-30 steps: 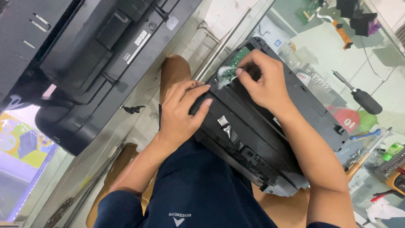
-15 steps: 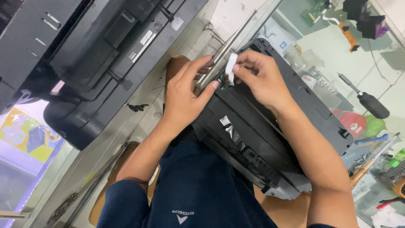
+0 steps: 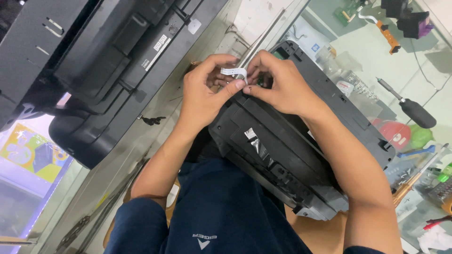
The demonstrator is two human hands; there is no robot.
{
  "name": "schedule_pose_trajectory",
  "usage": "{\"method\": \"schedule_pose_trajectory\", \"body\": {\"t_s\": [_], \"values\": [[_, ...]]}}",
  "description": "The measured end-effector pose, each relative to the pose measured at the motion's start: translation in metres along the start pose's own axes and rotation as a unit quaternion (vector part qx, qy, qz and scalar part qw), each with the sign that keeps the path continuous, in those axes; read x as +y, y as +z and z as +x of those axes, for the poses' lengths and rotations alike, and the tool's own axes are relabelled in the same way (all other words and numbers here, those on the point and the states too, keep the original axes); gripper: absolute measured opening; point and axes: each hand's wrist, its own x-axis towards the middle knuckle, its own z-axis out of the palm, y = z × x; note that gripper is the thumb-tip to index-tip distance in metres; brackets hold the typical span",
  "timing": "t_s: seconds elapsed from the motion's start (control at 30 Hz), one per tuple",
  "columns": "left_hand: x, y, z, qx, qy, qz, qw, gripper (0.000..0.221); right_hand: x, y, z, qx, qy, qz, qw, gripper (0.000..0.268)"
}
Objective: Cleaning a printer component and then assembling and securing the scanner lid assembly to the main printer body using screws.
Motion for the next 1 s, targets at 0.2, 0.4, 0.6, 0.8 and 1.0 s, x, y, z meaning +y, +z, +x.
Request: {"method": "schedule_pose_trajectory", "body": {"t_s": [0.2, 0.4, 0.6, 0.8, 1.0], "values": [[0.008, -0.005, 0.001, 0.007, -0.030, -0.071, 0.997, 0.022, 0.008, 0.004, 0.001, 0.022, -0.049, -0.052, 0.997, 0.015], [0.028, -0.009, 0.003, 0.014, 0.042, 0.026, 0.999, 0.015, 0.006, -0.008, -0.004, 0.000, -0.034, 0.043, 0.998, 0.012], [0.036, -0.005, 0.006, 0.009, 0.070, 0.073, 0.995, 0.013, 0.007, -0.011, -0.012, -0.016, -0.053, -0.013, 0.998, 0.018], [0.030, -0.006, 0.007, 0.051, 0.074, 0.099, 0.991, 0.016, 0.007, -0.015, -0.019, -0.060, -0.001, -0.133, 0.989, 0.015], [0.019, -0.005, 0.006, 0.103, 0.103, 0.130, 0.981, 0.022, 0.004, -0.003, -0.017, -0.040, -0.031, -0.110, 0.993, 0.025]]}}
